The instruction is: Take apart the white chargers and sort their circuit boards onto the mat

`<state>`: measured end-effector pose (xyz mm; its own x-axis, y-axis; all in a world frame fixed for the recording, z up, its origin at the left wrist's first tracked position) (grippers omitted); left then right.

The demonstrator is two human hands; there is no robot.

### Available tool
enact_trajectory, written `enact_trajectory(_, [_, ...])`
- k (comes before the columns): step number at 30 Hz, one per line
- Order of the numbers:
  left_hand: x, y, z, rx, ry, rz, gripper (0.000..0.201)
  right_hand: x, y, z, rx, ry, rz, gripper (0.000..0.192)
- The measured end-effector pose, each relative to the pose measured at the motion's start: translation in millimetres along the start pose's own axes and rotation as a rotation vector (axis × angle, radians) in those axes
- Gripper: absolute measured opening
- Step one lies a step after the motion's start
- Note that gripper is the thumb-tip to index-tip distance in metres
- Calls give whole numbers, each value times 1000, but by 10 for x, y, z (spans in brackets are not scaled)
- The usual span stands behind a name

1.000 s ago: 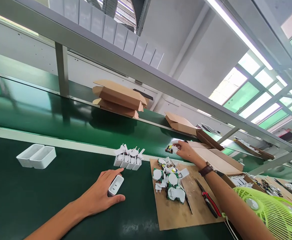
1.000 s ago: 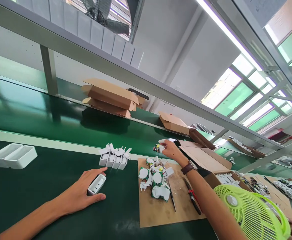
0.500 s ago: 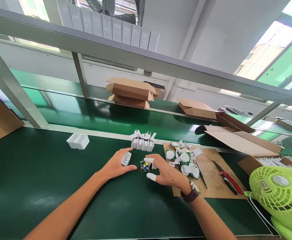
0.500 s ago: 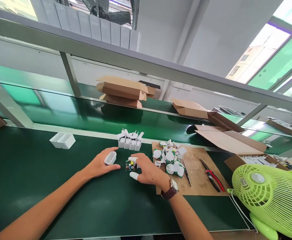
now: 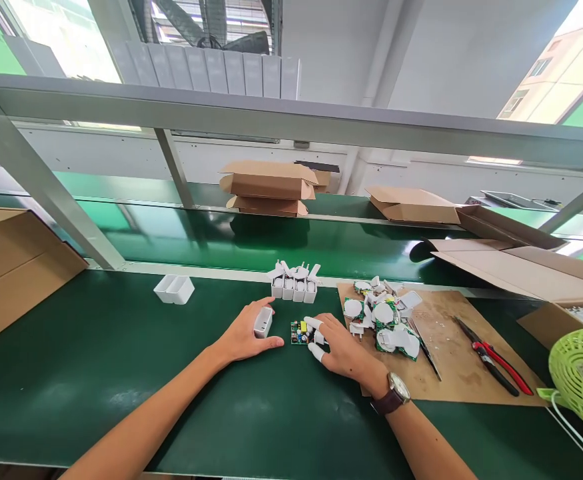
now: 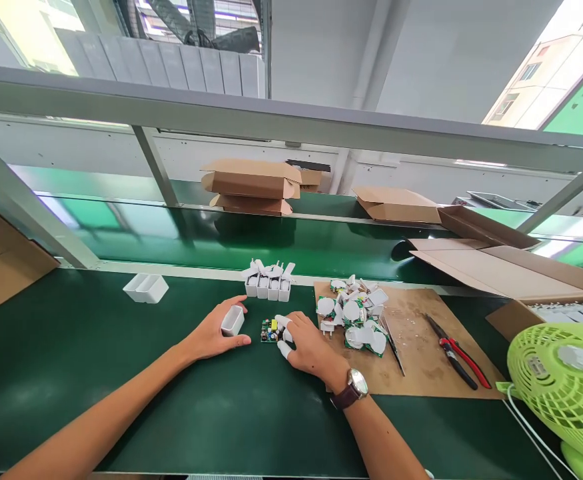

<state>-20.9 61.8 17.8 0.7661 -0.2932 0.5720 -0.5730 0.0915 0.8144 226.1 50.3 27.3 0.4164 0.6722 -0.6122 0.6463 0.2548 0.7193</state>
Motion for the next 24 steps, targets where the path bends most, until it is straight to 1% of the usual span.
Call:
enact_trajectory(5, [17, 22, 24, 21, -3, 85, 93, -49, -9, -10, 122, 74, 24, 63])
enact_trajectory(8, [-14, 58, 51, 64, -6, 175, 91, -131, 61, -59, 217, 115, 11, 66])
enact_trajectory(10, [-35, 83, 78, 78, -16, 209, 89, -198, 134, -113, 267, 122, 12, 63])
enact_trajectory(13, [-45, 87, 118, 38, -27, 180, 88, -323, 241, -217, 317, 157, 1, 58])
enact_trajectory(15, [-48, 72, 134, 24, -19, 139, 84, -410, 271, -287, 327, 196, -14, 59])
enact_trajectory(18, [-45, 30, 143, 52, -33, 123, 78, -521, 231, -355, 361, 246, -35, 62])
enact_trajectory(20, [-36, 4, 151, 95, -80, 121, 77, -584, 166, -356, 402, 284, -33, 63])
enact_trajectory(22, [-16, 0, 169, 167, -149, 90, 75, -633, 88, -324, 428, 316, -15, 63])
enact_trajectory(24, [24, 18, 197, 252, -237, 36, 73, -665, 13, -276, 422, 331, 18, 66])
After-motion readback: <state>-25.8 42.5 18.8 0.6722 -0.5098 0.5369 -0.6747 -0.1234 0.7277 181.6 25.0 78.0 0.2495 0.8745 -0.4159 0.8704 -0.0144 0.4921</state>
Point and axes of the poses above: each hand's wrist, its own z-axis away from the middle knuckle, its own y-axis out of the back of the hand, x = y × z, the point moved 4 cm from there along -z, towards the middle knuckle, and after that the axes turned 14 degrees about -z, right-handed, at the moved point
